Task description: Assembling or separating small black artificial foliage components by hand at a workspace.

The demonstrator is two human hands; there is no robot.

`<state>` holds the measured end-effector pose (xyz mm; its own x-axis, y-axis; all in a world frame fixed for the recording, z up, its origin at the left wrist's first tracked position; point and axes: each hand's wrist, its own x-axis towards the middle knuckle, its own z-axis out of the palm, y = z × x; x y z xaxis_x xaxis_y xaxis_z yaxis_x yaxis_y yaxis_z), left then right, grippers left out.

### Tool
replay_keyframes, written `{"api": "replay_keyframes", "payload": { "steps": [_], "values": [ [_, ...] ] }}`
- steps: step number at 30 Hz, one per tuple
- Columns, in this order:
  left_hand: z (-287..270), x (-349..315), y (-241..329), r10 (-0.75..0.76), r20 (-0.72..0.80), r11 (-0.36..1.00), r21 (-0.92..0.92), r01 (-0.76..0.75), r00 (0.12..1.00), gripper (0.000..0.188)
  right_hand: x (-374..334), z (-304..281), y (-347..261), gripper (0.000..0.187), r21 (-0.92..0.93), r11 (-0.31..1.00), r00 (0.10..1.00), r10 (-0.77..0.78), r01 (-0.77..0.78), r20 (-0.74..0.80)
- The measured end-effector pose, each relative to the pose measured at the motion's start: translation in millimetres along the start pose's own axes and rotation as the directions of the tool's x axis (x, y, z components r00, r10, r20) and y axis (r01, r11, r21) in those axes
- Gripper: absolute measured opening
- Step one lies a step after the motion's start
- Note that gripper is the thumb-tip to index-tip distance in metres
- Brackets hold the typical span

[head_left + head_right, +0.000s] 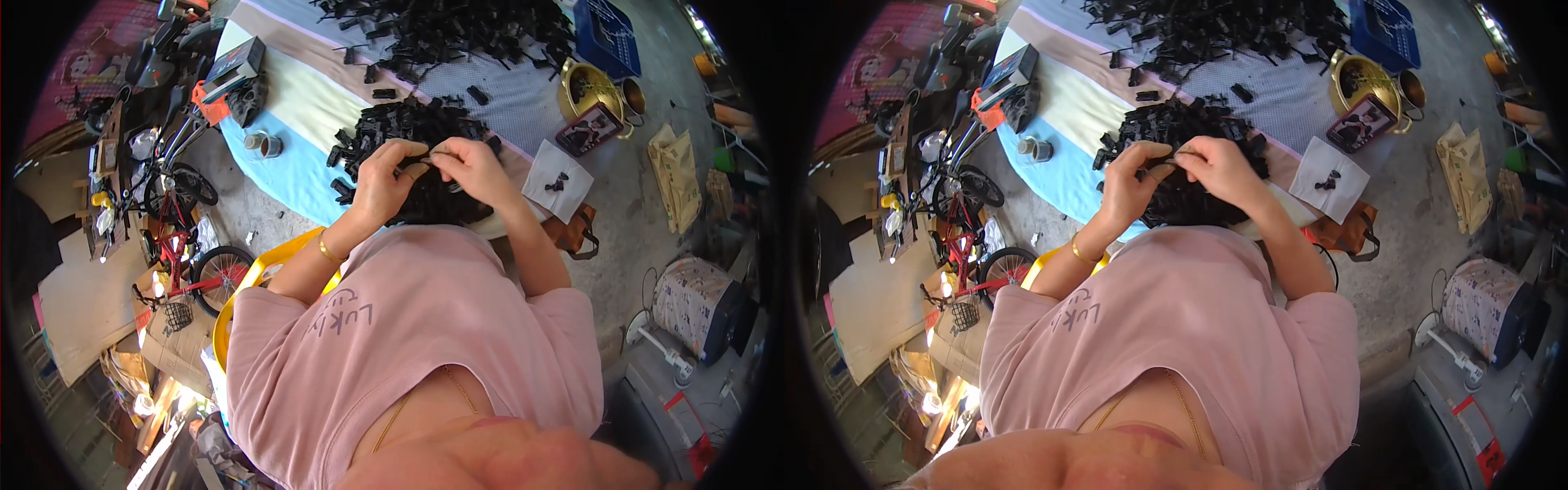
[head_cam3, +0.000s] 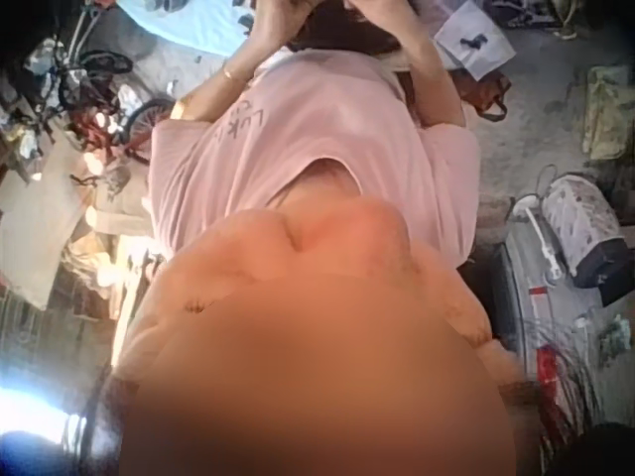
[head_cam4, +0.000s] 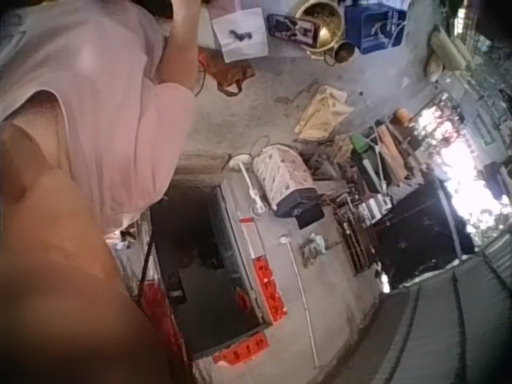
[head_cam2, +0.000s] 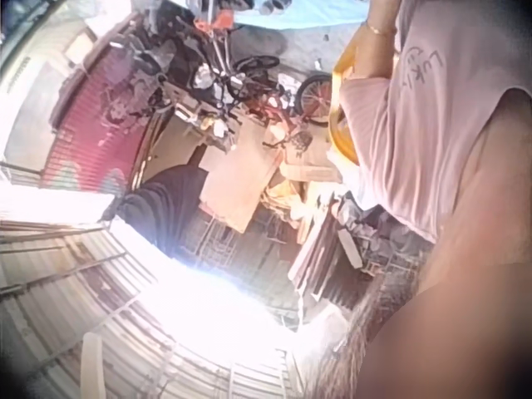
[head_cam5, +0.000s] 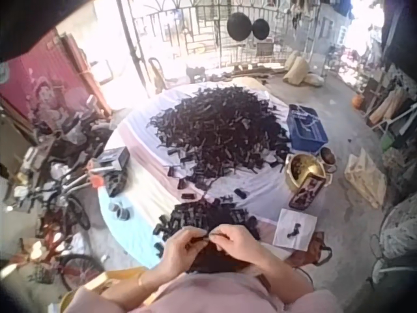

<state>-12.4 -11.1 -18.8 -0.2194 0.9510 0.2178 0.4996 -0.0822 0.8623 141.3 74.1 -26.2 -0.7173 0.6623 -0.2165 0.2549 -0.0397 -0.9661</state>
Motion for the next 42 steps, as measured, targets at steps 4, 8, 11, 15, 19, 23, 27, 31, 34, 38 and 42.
{"api": "replay_keyframes", "payload": {
  "steps": [4, 8, 11, 15, 19, 23, 27, 31, 34, 38, 42],
  "values": [
    [-6, 3, -12, -0.092, -0.025, 0.993, 0.077, 0.094, 0.995, 0.034, 37, -20, 2, 0.021, -0.204, 0.975, 0.95, -0.14, 0.084, -0.279],
    [-6, 2, -20, 0.054, 0.077, 0.97, 0.233, -0.071, 0.996, 0.037, 104, -20, 41, 0.018, -0.576, 0.817, 0.887, -0.278, 0.017, -0.368],
    [-2, 2, -23, 0.093, 0.15, 0.96, 0.25, -0.129, 0.984, 0.037, 157, -7, 74, 0.017, -0.697, 0.716, 0.889, -0.294, -0.038, -0.351],
    [-1, 2, -21, 0.13, 0.162, 0.962, 0.218, -0.164, 0.978, 0.037, 201, 4, 101, 0.019, -0.828, 0.542, 0.942, -0.182, -0.142, -0.281],
    [-6, 3, -19, 0.073, 0.132, 0.976, 0.196, -0.098, 0.989, 0.035, 201, 2, 102, 0.016, -0.835, 0.519, 0.934, -0.177, -0.181, -0.312],
    [-11, 9, -17, 0.014, 0.083, 0.987, 0.156, -0.027, 0.996, 0.035, 188, -21, 93, 0.019, -0.784, 0.602, 0.916, -0.214, -0.151, -0.34],
    [-15, 20, -22, 0.017, 0.0, 0.996, 0.087, -0.017, 1.0, 0.045, 133, -30, 52, 0.025, -0.519, 0.852, 0.769, -0.378, 0.07, -0.516],
    [-16, 31, -22, 0.007, 0.05, 0.998, 0.055, -0.01, 0.999, 0.072, 61, -9, 6, 0.024, -0.05, 0.99, 0.935, -0.142, 0.133, -0.323],
    [-11, 35, -9, -0.025, 0.301, 0.923, -0.359, 0.137, 0.953, 0.082, 30, 10, 4, 0.021, 0.269, 0.956, 0.969, -0.054, 0.12, -0.24],
    [-10, 31, -1, -0.034, 0.421, 0.858, -0.453, 0.242, 0.906, 0.082, 9, 14, 4, 0.02, 0.332, 0.935, 0.977, -0.059, 0.125, -0.203],
    [-26, 28, 16, -0.014, 0.587, 0.844, -0.428, 0.324, 0.81, 0.08, -4, 15, 5, 0.018, 0.217, 0.964, 0.981, -0.119, 0.151, -0.152]
  ]
}}
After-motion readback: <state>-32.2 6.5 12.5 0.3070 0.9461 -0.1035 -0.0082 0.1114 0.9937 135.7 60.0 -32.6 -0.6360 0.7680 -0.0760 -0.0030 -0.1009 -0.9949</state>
